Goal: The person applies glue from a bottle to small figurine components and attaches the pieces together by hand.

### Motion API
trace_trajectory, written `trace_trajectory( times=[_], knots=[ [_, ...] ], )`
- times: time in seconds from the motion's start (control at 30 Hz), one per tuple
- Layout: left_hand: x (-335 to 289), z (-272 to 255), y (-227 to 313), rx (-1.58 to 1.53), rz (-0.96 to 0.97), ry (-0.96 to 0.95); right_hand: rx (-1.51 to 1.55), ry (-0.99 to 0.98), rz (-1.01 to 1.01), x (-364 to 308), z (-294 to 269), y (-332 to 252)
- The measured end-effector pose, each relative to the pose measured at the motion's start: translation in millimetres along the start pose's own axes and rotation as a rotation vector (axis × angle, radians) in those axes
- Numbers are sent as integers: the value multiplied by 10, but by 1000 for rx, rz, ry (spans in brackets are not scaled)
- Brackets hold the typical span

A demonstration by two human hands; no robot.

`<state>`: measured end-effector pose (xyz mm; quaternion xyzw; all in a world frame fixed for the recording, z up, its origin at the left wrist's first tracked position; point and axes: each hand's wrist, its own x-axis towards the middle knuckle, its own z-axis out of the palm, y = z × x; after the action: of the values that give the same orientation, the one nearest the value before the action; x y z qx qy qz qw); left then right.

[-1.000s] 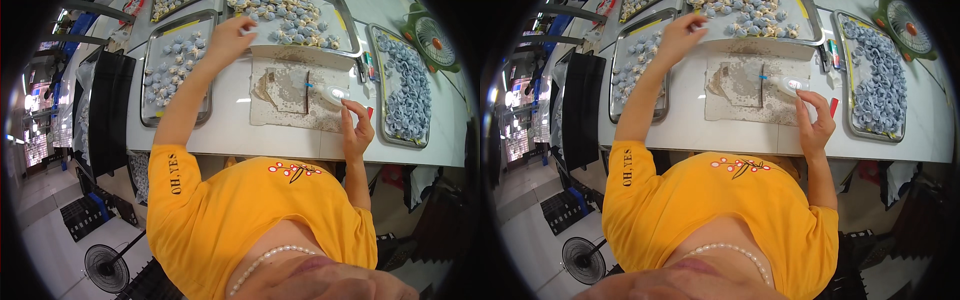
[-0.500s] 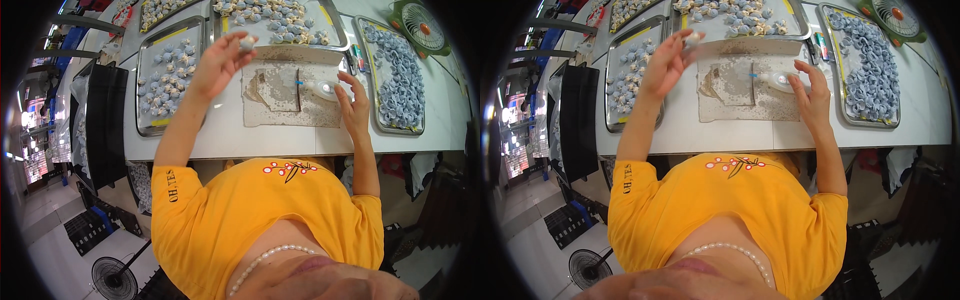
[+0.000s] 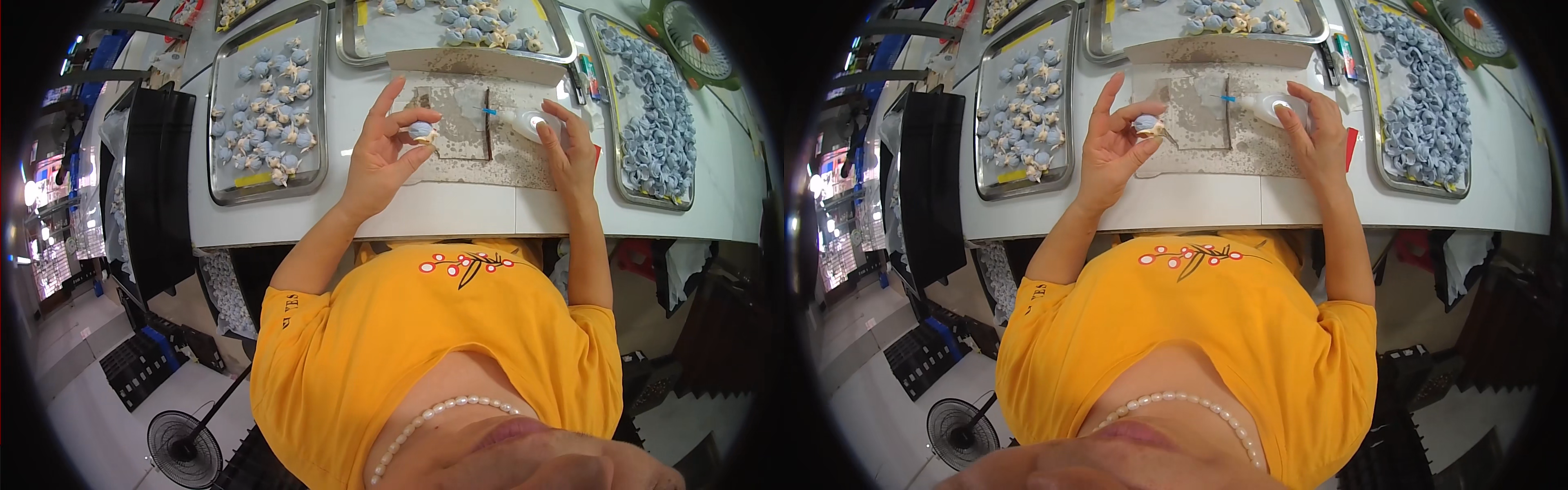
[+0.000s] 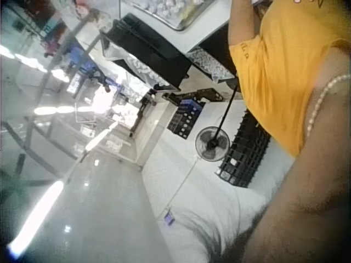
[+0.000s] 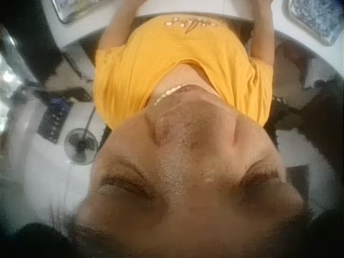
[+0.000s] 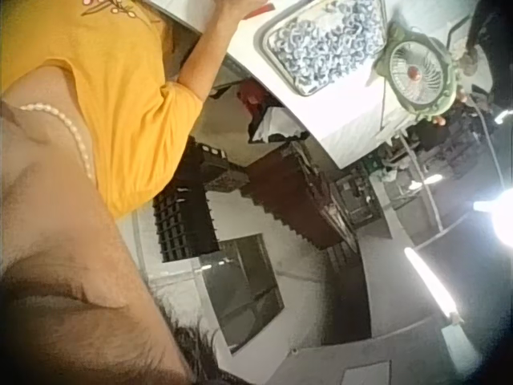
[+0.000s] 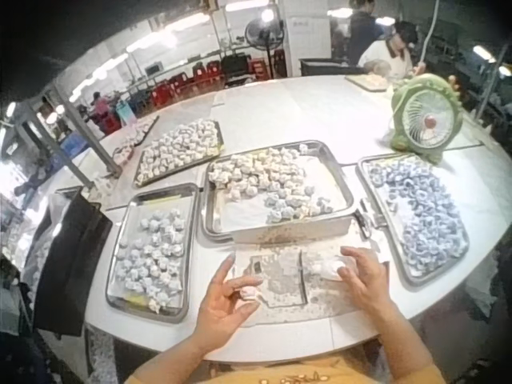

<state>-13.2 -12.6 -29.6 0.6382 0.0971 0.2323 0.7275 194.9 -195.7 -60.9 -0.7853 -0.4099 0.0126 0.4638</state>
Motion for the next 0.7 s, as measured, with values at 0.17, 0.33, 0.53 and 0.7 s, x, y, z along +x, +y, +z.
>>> trace_trajectory(
  times=[0.17, 0.33, 0.53, 0.7],
  knots=[
    [92, 12, -21, -224, -161, -21, -1, -12, 14, 31, -30, -47],
    [184, 35, -30, -435, -290, -36, -31, 23, -4, 30, -77, -14],
    [158, 47, -16, -427, -299, -10, -115, -13, 32, 25, -79, -42],
    [58, 133, 59, -276, -512, 5, -247, -115, 42, -28, -120, -151]
  ],
)
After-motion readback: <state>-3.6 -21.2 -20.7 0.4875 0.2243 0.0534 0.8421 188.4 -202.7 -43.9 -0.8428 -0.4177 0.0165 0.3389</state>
